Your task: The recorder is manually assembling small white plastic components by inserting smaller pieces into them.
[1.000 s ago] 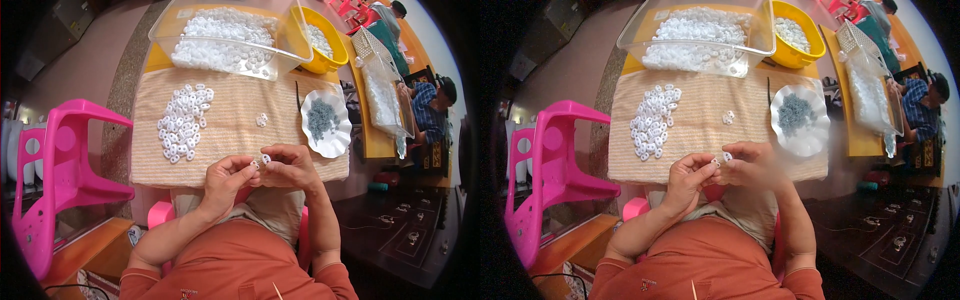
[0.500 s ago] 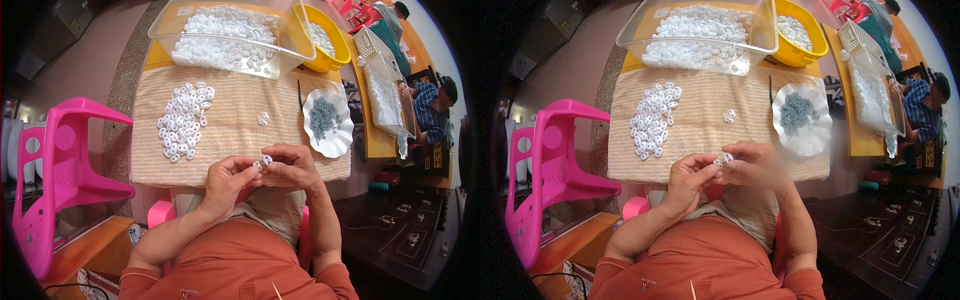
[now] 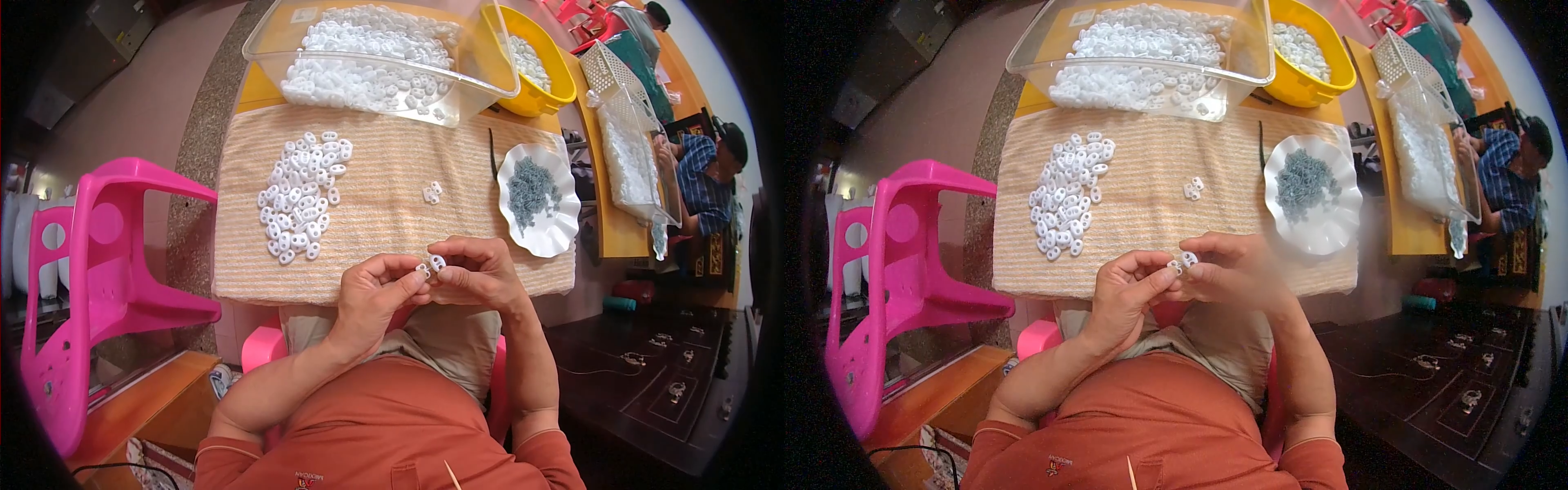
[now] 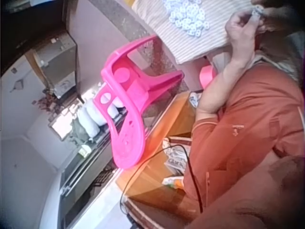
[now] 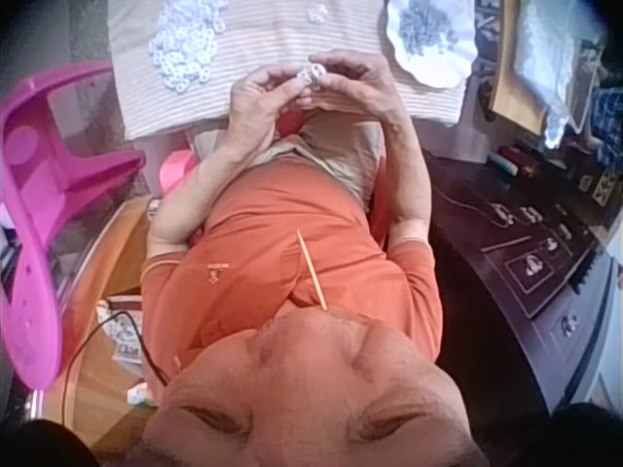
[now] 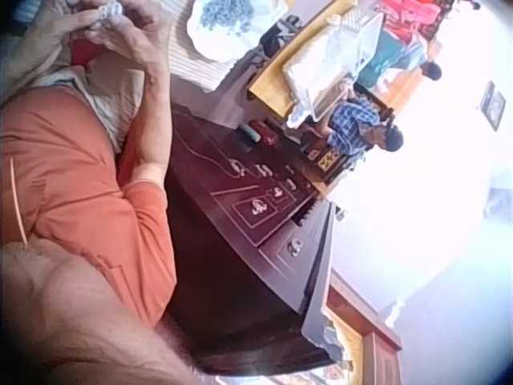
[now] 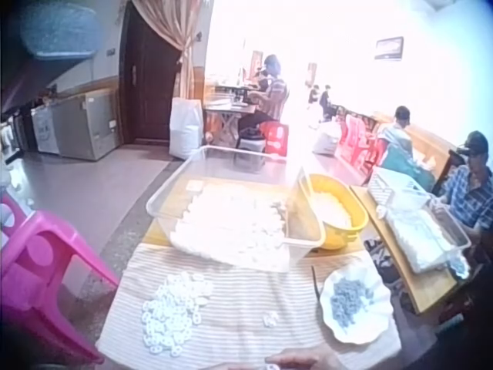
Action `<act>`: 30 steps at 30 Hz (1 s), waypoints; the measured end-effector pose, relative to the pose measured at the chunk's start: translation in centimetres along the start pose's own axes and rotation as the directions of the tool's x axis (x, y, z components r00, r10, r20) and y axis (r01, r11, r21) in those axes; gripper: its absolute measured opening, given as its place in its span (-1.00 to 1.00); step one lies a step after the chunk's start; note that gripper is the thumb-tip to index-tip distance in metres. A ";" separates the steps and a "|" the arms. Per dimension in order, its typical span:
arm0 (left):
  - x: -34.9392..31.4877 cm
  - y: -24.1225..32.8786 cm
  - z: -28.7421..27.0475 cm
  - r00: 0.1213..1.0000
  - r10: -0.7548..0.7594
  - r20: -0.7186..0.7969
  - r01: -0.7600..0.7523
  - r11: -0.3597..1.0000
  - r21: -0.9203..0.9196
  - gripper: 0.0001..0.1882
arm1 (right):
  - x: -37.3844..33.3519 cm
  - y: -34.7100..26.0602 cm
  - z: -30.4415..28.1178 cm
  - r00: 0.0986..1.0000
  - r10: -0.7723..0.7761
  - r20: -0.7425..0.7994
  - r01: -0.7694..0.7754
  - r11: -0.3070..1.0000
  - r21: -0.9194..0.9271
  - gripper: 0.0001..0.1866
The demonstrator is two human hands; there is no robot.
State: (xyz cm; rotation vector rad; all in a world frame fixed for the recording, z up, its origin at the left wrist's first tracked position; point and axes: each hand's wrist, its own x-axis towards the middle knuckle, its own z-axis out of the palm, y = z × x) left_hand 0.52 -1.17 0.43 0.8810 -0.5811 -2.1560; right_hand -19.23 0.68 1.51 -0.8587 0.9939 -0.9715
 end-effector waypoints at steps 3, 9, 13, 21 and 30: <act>0.0 0.0 0.0 1.000 -0.002 -0.005 0.002 1.000 0.001 -0.82 | 0.1 0.2 -0.2 1.000 -0.003 -0.001 0.003 0.999 -0.039 -0.68; 0.1 -0.2 0.0 1.000 0.010 -0.008 -0.010 1.000 0.020 -0.83 | -0.1 -0.3 0.4 1.000 0.028 -0.003 -0.028 0.999 -0.036 -0.70; 0.1 -0.3 0.0 1.000 0.023 -0.006 -0.023 0.999 0.045 -0.82 | -0.1 -0.1 0.3 0.999 0.048 -0.003 -0.048 0.988 -0.146 -0.70; 0.1 -0.3 0.0 1.000 0.024 0.000 -0.024 0.999 0.043 -0.82 | -0.1 0.0 0.4 0.997 0.081 -0.008 -0.081 0.995 -0.051 -0.69; 0.0 -0.3 0.0 1.000 0.018 0.001 -0.018 0.999 0.029 -0.82 | -0.1 -0.2 0.5 0.992 0.127 -0.021 -0.127 0.992 -0.012 -0.69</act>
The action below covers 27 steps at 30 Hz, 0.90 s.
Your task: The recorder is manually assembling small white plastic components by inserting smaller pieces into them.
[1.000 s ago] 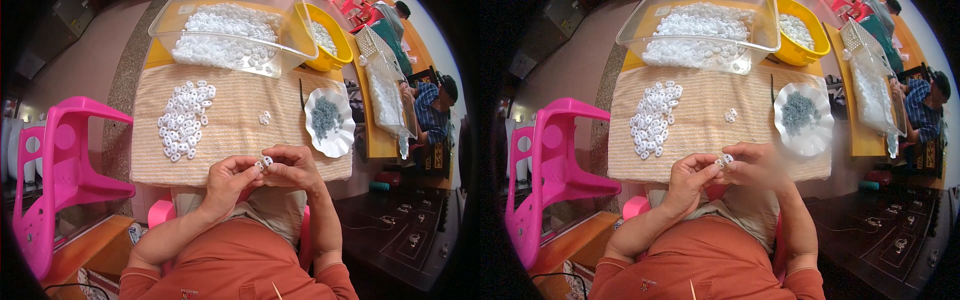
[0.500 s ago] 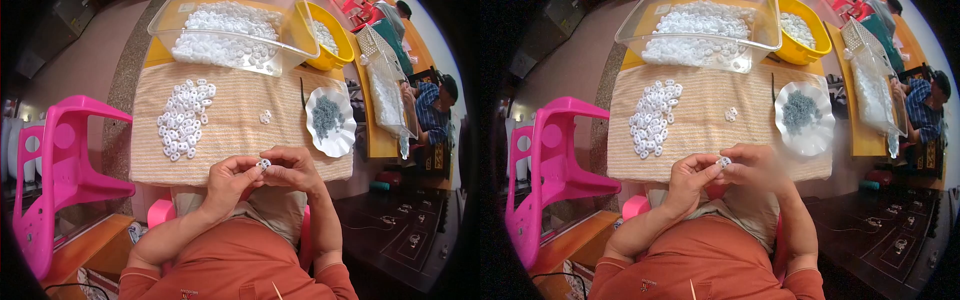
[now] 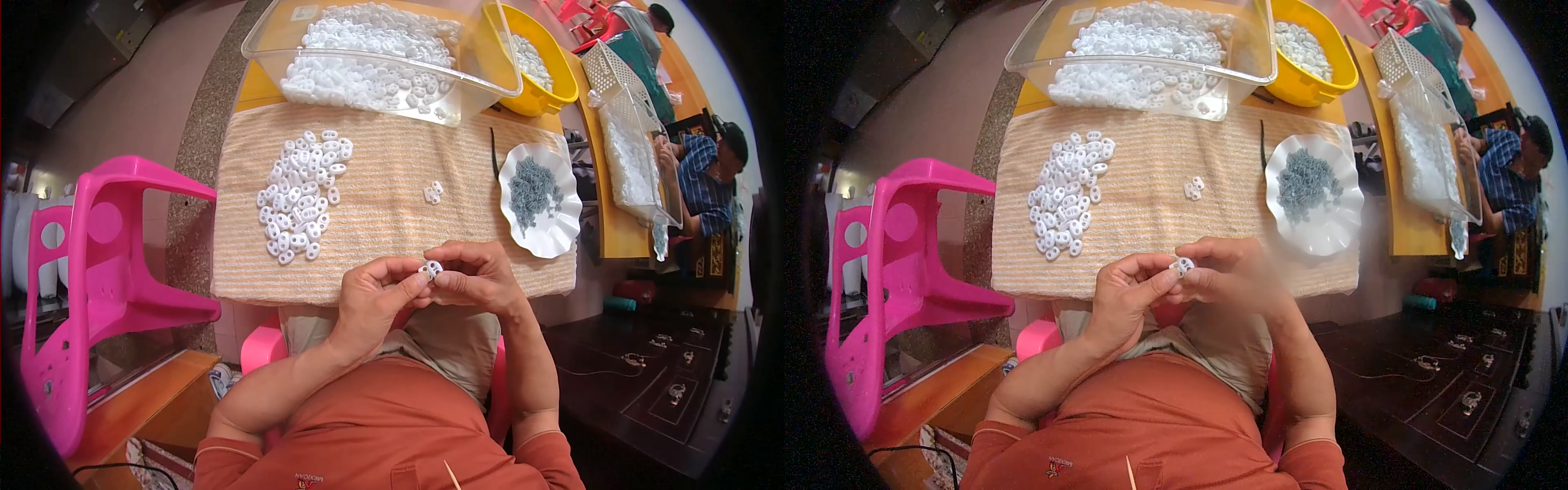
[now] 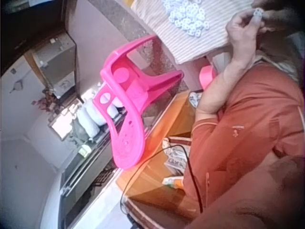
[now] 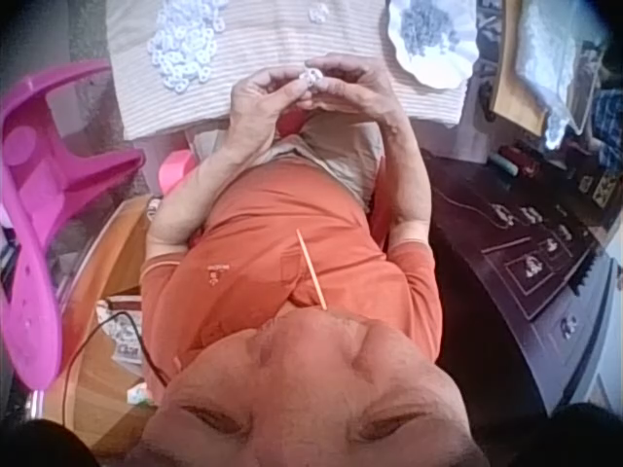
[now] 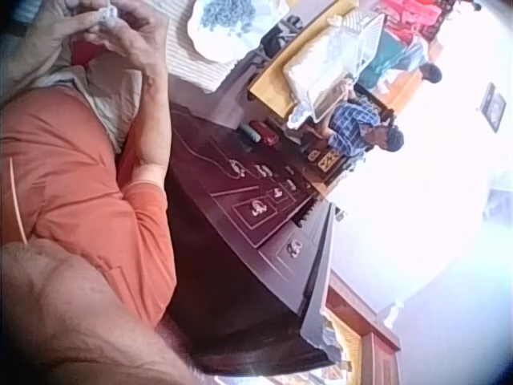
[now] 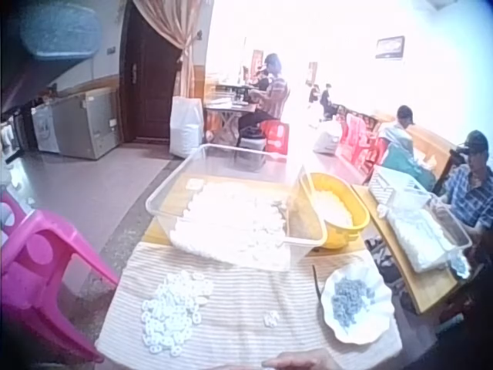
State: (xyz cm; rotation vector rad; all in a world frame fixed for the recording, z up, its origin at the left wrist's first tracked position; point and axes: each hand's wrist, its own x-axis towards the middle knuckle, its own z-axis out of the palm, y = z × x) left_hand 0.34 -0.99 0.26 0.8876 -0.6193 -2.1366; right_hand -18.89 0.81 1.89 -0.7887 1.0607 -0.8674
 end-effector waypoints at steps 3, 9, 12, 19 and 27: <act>0.0 0.0 -0.1 1.000 -0.003 -0.002 0.003 1.000 0.002 -0.82 | 0.1 0.1 0.1 1.000 -0.002 0.012 0.002 0.999 0.047 -0.69; 0.0 0.1 0.1 1.000 -0.019 -0.005 0.019 1.000 -0.007 -0.84 | 0.0 0.0 0.1 1.000 -0.001 0.019 0.000 0.998 0.066 -0.69; -0.1 0.1 0.1 1.000 -0.019 -0.007 0.019 1.000 -0.016 -0.84 | 0.1 0.1 0.1 1.000 -0.003 0.021 0.002 0.998 0.055 -0.69; -0.1 0.1 0.2 1.000 -0.016 -0.003 0.016 1.000 -0.018 -0.83 | 0.0 0.3 -0.2 1.000 -0.005 0.020 0.005 1.000 0.027 -0.68; -0.1 0.0 0.1 1.000 -0.010 -0.008 0.011 1.000 0.014 -0.79 | 0.0 0.3 -0.3 1.000 0.007 0.022 -0.007 1.000 0.019 -0.68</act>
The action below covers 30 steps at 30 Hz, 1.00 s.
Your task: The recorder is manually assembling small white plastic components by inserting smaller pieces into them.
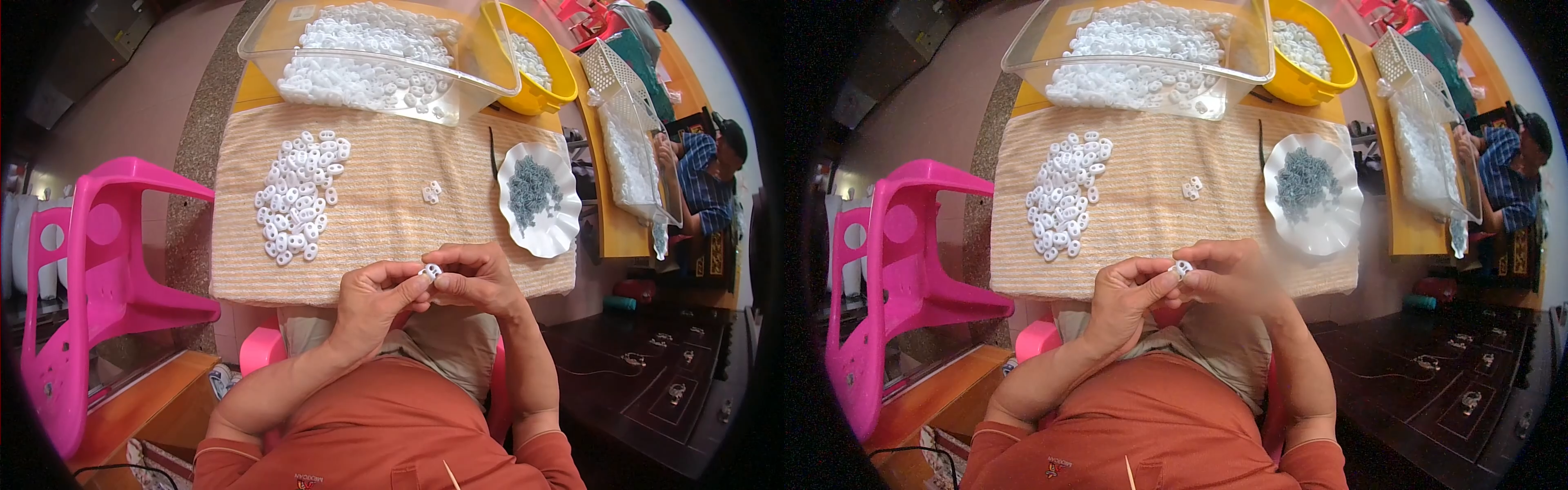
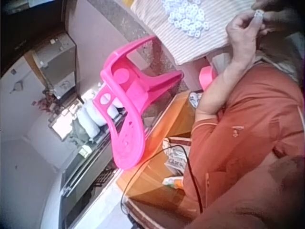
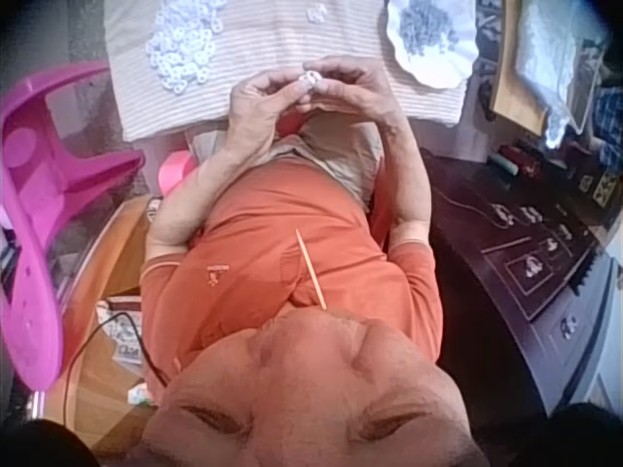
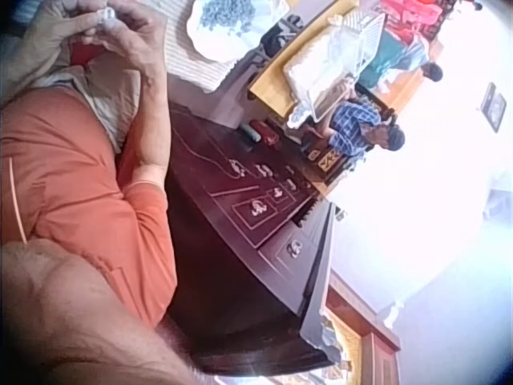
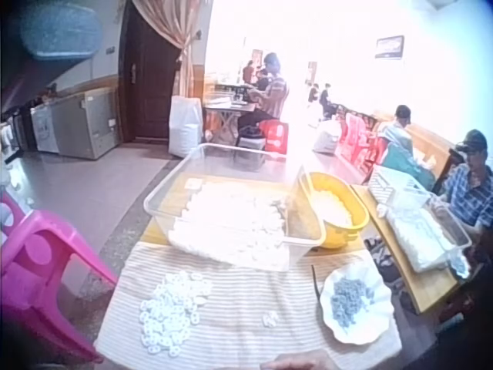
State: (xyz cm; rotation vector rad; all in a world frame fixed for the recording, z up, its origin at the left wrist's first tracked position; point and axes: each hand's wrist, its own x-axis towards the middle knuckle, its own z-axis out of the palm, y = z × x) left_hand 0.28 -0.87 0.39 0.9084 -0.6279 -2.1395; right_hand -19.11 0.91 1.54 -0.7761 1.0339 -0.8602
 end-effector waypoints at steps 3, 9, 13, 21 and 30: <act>0.0 0.0 0.0 1.000 -0.015 -0.012 0.015 1.000 0.008 -0.82 | 0.0 0.0 0.0 1.000 -0.013 0.003 0.013 0.999 -0.039 -0.69; 0.0 0.1 -0.1 1.000 -0.019 -0.010 0.019 1.000 0.024 -0.83 | 0.0 -0.1 0.1 1.000 -0.022 0.004 0.023 0.998 -0.065 -0.69; 0.0 0.2 0.0 1.000 -0.027 -0.011 0.027 0.999 0.021 -0.86 | 0.1 0.1 0.0 0.999 -0.034 0.023 0.035 0.998 -0.060 -0.69; 0.0 0.4 0.0 0.998 -0.056 0.009 0.056 0.998 -0.030 -0.88 | -0.1 0.1 0.5 0.998 -0.056 0.022 0.056 0.998 0.012 -0.69; 0.3 0.2 -0.4 0.995 -0.067 0.075 0.074 0.994 -0.087 -0.88 | -0.4 0.2 0.6 0.996 -0.094 0.008 0.094 0.996 -0.005 -0.70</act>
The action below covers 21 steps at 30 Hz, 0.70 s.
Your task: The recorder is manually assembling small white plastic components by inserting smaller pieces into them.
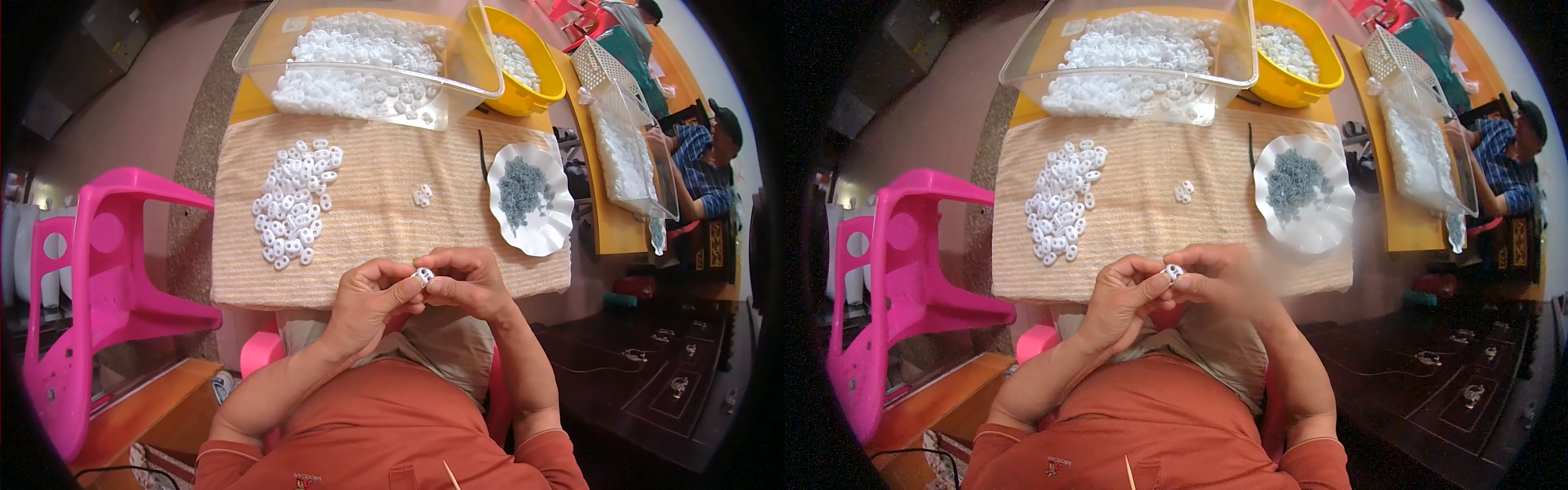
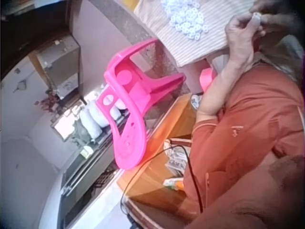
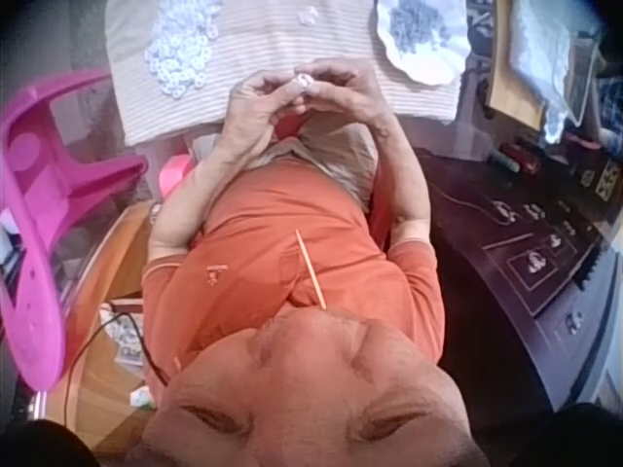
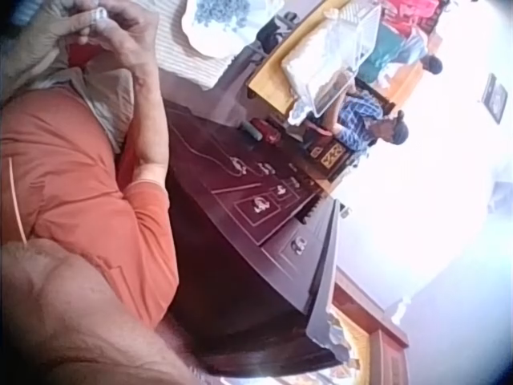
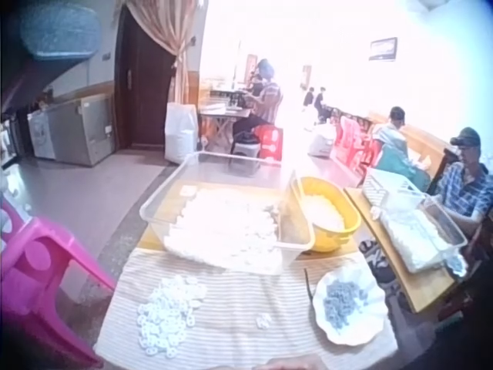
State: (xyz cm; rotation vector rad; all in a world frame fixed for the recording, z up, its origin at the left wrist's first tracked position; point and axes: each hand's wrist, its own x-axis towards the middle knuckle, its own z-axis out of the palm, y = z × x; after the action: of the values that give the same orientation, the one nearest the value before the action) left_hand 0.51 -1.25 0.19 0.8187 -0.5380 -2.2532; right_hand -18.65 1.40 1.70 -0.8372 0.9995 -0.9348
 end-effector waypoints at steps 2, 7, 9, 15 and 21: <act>0.1 0.1 0.0 1.000 -0.007 0.019 0.007 1.000 -0.018 -0.87 | 0.0 0.0 0.1 1.000 0.001 -0.008 -0.001 1.000 -0.029 -0.71; 0.2 0.0 -0.2 0.997 0.021 0.075 -0.015 0.996 -0.087 -0.87 | 0.3 -0.3 0.4 0.988 -0.151 0.012 0.148 0.947 -0.284 -0.75; 0.3 0.2 -0.2 0.995 0.017 0.095 -0.007 0.995 -0.097 -0.87 | 0.4 0.0 0.6 0.980 -0.194 0.033 0.196 0.954 -0.226 -0.73; 0.2 0.6 -0.2 0.989 0.020 0.144 -0.002 0.992 -0.122 -0.87 | 0.7 0.5 0.9 0.951 -0.306 0.040 0.308 0.934 -0.179 -0.71; 0.0 0.6 0.0 0.988 0.040 0.151 -0.017 0.988 -0.151 -0.86 | 0.6 0.5 1.1 0.919 -0.388 0.069 0.392 0.889 -0.235 -0.70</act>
State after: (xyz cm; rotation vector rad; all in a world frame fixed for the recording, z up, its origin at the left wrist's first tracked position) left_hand 0.75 -1.61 0.53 0.5619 -0.4414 -2.3110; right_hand -17.40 1.21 1.45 -1.2877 0.9576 -1.1547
